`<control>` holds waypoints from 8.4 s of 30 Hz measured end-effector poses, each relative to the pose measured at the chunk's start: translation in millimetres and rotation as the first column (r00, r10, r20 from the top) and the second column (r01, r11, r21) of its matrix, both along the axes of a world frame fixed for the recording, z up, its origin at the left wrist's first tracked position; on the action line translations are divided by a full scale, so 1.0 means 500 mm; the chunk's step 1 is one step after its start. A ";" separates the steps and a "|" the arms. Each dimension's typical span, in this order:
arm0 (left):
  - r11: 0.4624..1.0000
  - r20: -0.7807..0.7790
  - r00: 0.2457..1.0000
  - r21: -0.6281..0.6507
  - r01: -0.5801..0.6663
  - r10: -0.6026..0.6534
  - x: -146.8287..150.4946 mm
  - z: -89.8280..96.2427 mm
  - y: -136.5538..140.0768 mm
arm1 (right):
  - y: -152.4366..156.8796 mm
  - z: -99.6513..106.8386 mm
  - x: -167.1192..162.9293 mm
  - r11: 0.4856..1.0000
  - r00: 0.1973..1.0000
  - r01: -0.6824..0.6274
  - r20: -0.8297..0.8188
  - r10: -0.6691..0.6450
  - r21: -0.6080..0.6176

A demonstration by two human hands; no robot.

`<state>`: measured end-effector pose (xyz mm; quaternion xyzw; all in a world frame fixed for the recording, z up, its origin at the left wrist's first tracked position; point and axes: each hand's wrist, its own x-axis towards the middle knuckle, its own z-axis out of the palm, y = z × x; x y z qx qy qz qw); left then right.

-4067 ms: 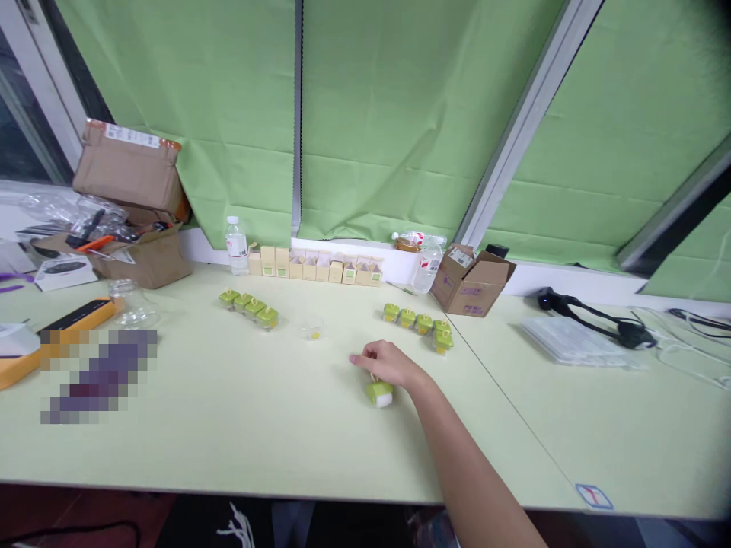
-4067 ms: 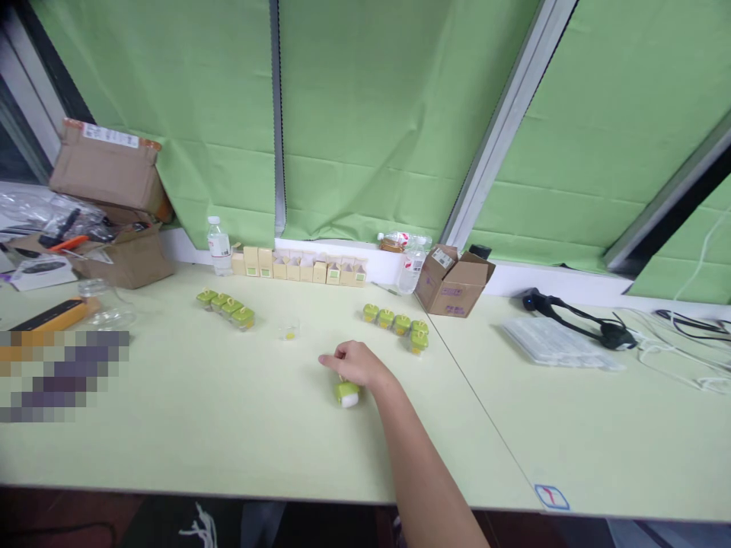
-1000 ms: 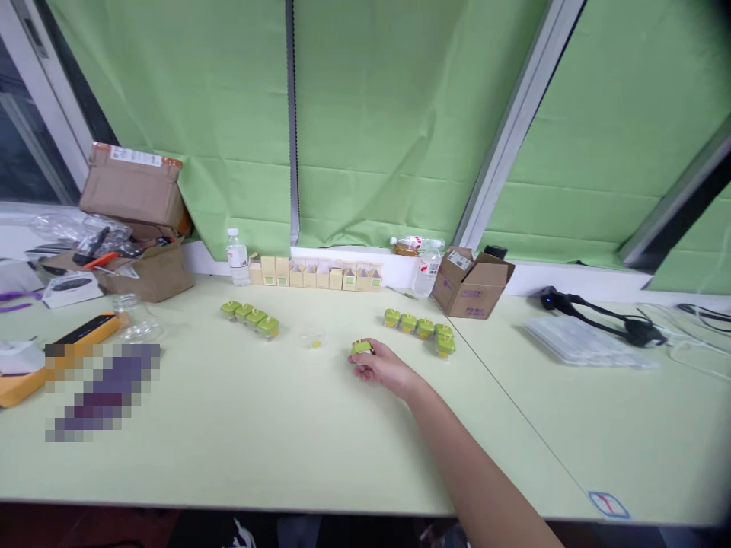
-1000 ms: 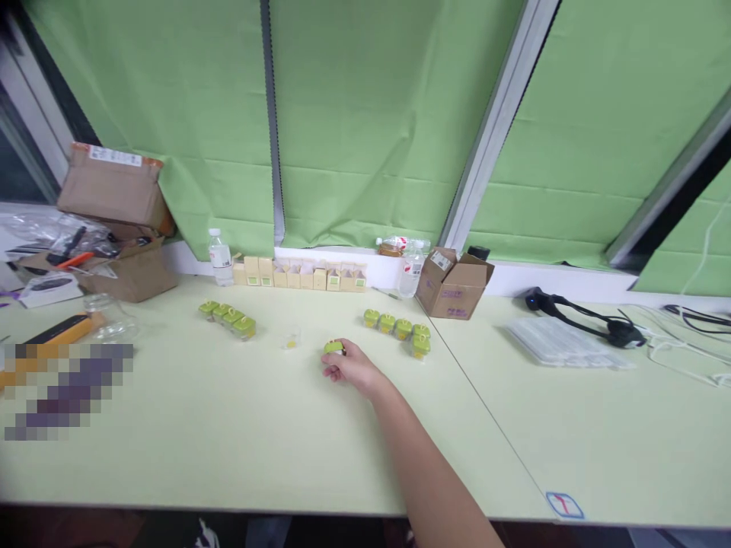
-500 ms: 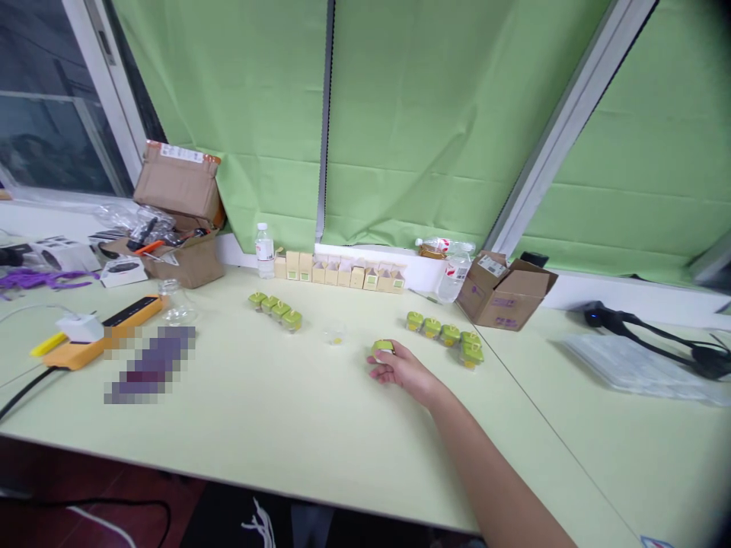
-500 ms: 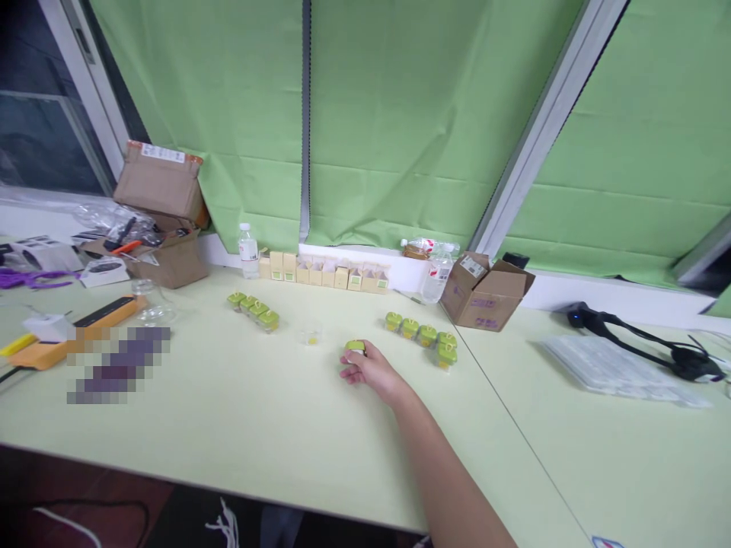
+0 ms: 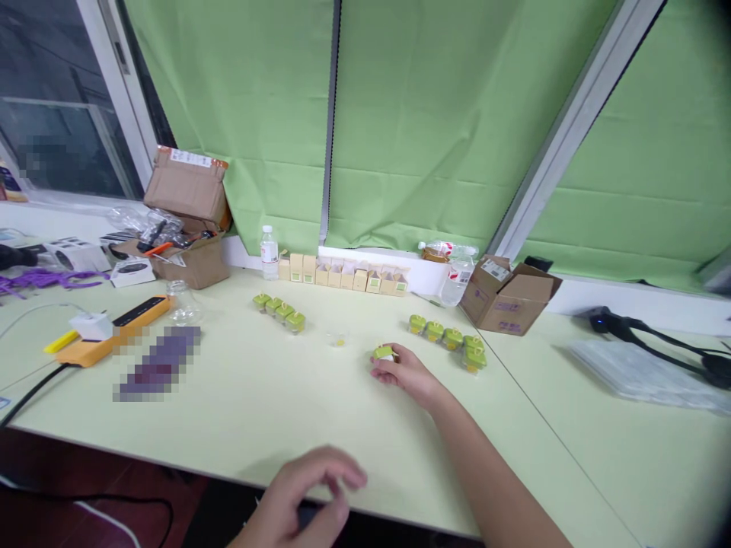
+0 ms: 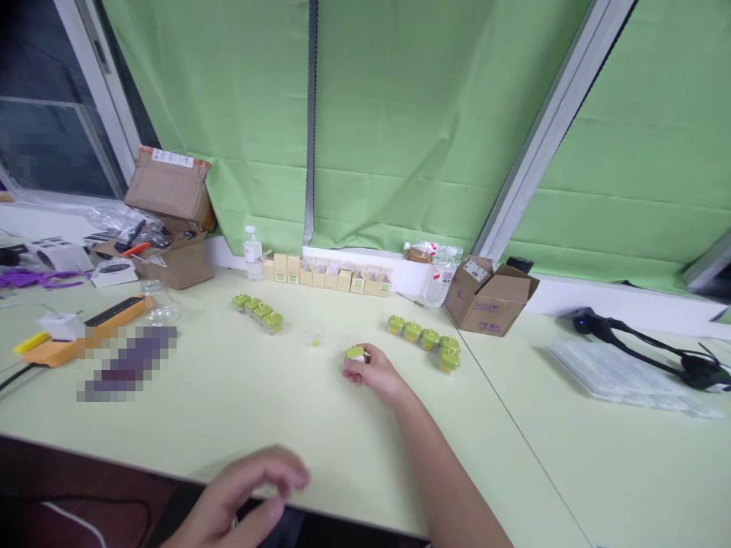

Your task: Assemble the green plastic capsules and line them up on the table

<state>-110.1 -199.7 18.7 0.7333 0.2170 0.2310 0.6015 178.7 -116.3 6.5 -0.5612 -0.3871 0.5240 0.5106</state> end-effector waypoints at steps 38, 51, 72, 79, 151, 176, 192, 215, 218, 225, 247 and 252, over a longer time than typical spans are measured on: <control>0.733 0.229 0.942 0.591 -0.335 0.246 0.255 -0.080 0.260 | -0.011 0.007 -0.003 0.968 0.959 -0.250 0.143 0.244 0.028; 0.755 0.276 0.917 0.524 -0.394 0.287 0.247 -0.081 0.275 | -0.024 0.018 0.003 0.962 0.958 -0.269 0.092 0.271 -0.036; 0.859 0.263 0.849 0.114 -0.499 0.458 0.252 -0.099 0.302 | 0.001 -0.017 0.029 0.985 0.530 0.094 0.830 -0.172 0.144; 0.827 0.347 0.818 0.169 -0.536 0.459 0.257 -0.110 0.308 | -0.002 -0.009 0.021 0.948 0.695 0.050 0.671 -0.259 0.314; 0.716 0.133 0.853 0.488 -0.499 0.504 0.250 -0.098 0.291 | 0.005 -0.013 0.023 0.895 0.659 0.125 0.639 -0.397 0.427; 0.706 0.073 0.876 0.563 -0.430 0.476 0.246 -0.098 0.292 | -0.011 0.001 0.010 0.955 0.563 -0.064 0.800 -0.207 0.291; 0.724 0.046 0.883 0.553 -0.412 0.467 0.238 -0.095 0.291 | -0.022 0.013 0.053 0.998 0.475 -0.016 0.879 -0.039 0.053; 0.736 0.061 0.884 0.531 -0.421 0.463 0.240 -0.101 0.296 | -0.024 0.014 0.025 0.953 0.668 -0.154 0.739 -0.095 0.261; 0.727 0.098 0.892 0.545 -0.418 0.440 0.237 -0.096 0.292 | -0.018 0.014 0.024 0.935 0.715 -0.136 0.685 -0.136 0.327; 0.708 0.116 0.924 0.610 -0.356 0.365 0.234 -0.077 0.275 | -0.010 0.000 0.019 0.918 0.754 -0.097 0.630 -0.184 0.383; 0.620 0.113 0.954 0.737 -0.269 0.279 0.243 -0.055 0.251 | -0.020 0.000 -0.033 0.924 0.554 -0.168 0.809 -0.199 0.342; 0.622 0.106 0.955 0.738 -0.262 0.276 0.243 -0.057 0.252 | -0.019 0.002 -0.033 0.902 0.490 -0.230 0.844 -0.218 0.366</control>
